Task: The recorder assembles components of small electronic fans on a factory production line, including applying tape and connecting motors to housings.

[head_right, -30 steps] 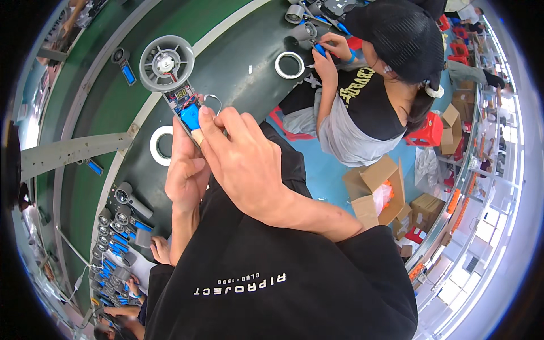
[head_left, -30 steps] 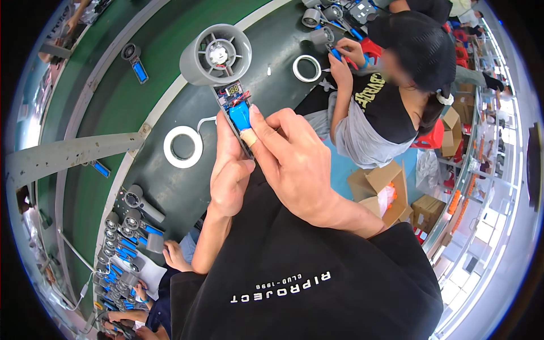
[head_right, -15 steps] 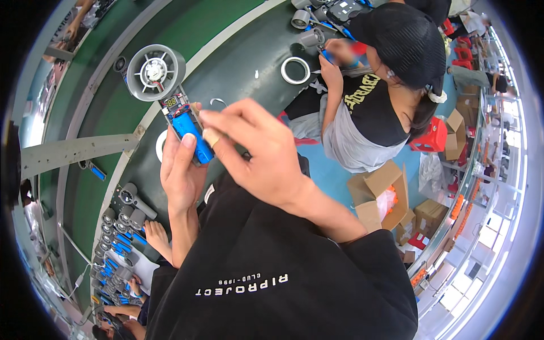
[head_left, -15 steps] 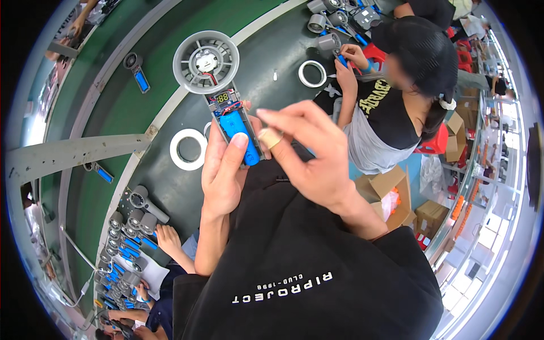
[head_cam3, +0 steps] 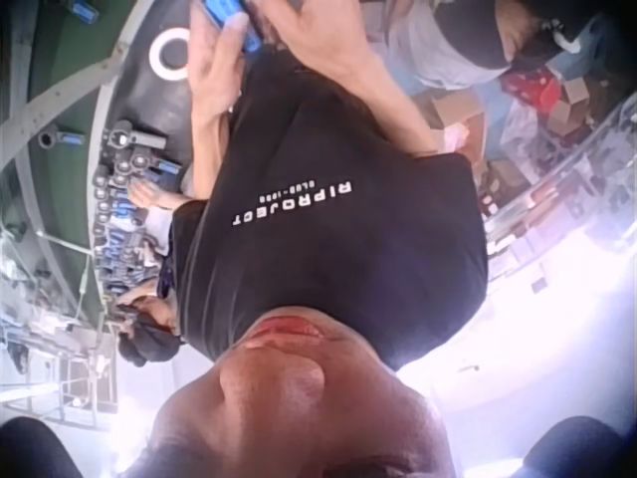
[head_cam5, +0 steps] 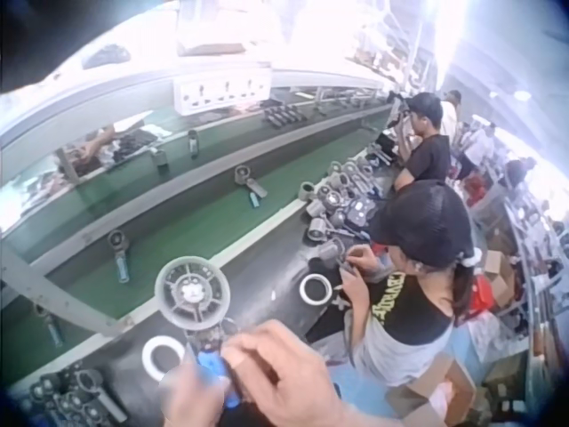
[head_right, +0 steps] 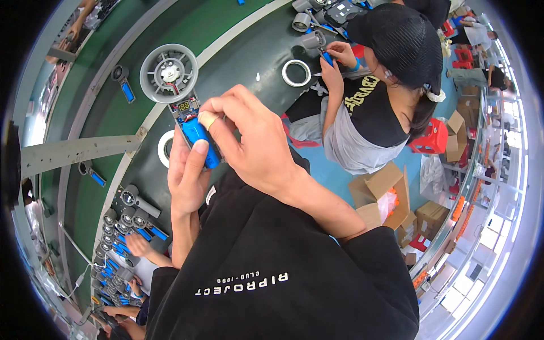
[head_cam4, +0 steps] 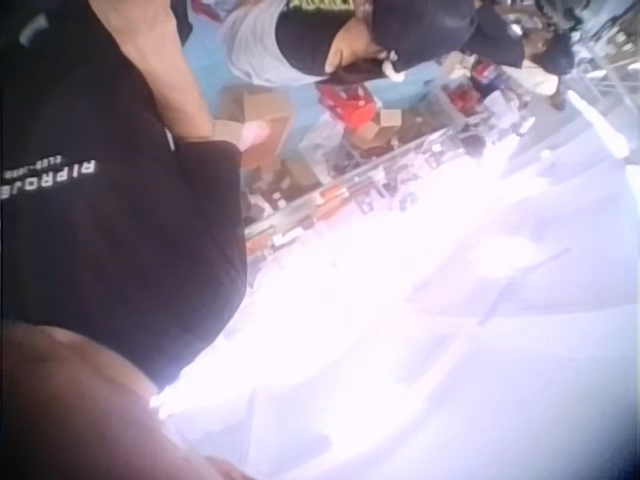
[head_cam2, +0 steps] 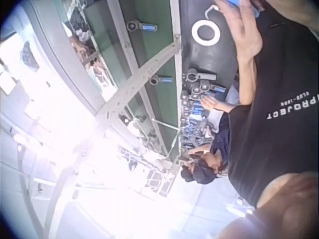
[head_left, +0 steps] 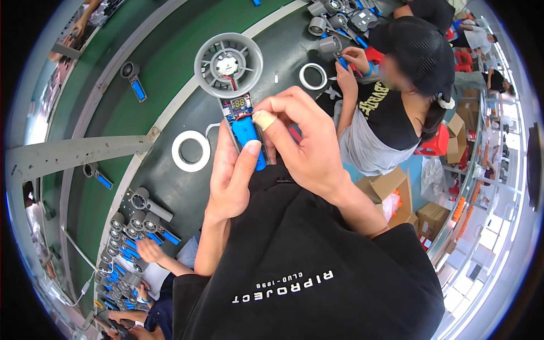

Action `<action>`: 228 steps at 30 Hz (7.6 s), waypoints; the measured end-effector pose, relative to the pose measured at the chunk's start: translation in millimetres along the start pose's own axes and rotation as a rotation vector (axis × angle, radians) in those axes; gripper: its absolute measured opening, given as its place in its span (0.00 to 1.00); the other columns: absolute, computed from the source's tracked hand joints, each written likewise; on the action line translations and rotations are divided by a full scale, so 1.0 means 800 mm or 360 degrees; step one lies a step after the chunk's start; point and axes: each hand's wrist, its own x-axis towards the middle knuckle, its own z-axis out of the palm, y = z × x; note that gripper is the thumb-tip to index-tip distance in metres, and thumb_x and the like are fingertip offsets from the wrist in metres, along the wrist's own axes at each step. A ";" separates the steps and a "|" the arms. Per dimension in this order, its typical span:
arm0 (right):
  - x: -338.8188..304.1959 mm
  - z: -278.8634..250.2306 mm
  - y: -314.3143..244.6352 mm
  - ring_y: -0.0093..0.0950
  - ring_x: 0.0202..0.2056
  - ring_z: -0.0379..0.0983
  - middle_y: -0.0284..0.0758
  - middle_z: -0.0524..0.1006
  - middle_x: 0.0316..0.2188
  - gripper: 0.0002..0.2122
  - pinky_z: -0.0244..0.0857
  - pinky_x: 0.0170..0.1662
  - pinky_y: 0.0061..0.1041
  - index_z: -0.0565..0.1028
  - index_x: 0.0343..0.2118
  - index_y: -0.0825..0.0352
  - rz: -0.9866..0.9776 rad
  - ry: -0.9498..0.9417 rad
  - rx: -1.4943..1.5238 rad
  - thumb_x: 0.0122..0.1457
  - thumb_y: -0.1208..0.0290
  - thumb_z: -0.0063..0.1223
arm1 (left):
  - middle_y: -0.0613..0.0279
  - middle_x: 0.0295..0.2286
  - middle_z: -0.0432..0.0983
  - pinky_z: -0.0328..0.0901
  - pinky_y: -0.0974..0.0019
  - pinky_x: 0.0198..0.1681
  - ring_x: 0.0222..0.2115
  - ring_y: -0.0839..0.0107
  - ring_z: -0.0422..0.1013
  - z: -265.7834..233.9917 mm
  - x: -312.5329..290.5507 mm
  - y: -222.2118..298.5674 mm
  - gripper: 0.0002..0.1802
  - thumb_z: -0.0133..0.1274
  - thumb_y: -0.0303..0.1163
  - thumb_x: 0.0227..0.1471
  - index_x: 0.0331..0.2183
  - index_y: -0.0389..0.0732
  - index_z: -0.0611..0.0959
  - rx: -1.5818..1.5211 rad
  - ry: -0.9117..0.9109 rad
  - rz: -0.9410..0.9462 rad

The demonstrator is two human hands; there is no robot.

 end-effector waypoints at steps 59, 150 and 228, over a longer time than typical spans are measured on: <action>-0.016 0.001 -0.002 0.22 0.23 0.70 0.34 0.72 0.27 0.11 0.63 0.24 0.19 0.77 0.37 0.70 -0.0471 0.0120 -0.0548 0.48 0.84 0.56 | 0.62 0.41 0.61 0.55 0.73 0.47 0.42 0.77 0.59 -0.003 0.000 0.000 0.23 0.42 0.29 0.56 0.52 0.33 0.57 0.0091 0.0012 0.0041; -0.010 -0.006 0.021 0.11 0.23 0.66 0.27 0.72 0.21 0.09 0.59 0.25 0.12 0.71 0.28 0.69 0.0588 -0.0098 0.0062 0.52 0.70 0.60 | 0.43 0.40 0.70 0.67 0.55 0.47 0.44 0.51 0.70 -0.030 0.043 -0.007 0.19 0.41 0.26 0.57 0.50 0.34 0.60 -0.0219 0.0076 0.0020; 0.311 0.210 0.387 0.19 0.25 0.73 0.32 0.76 0.30 0.23 0.69 0.30 0.19 0.73 0.43 0.72 0.0996 -0.0329 0.0238 0.52 0.56 0.58 | 0.56 0.31 0.77 0.66 0.68 0.39 0.32 0.69 0.75 -0.213 0.031 -0.135 0.14 0.46 0.36 0.57 0.39 0.36 0.76 0.0407 0.1321 -0.0693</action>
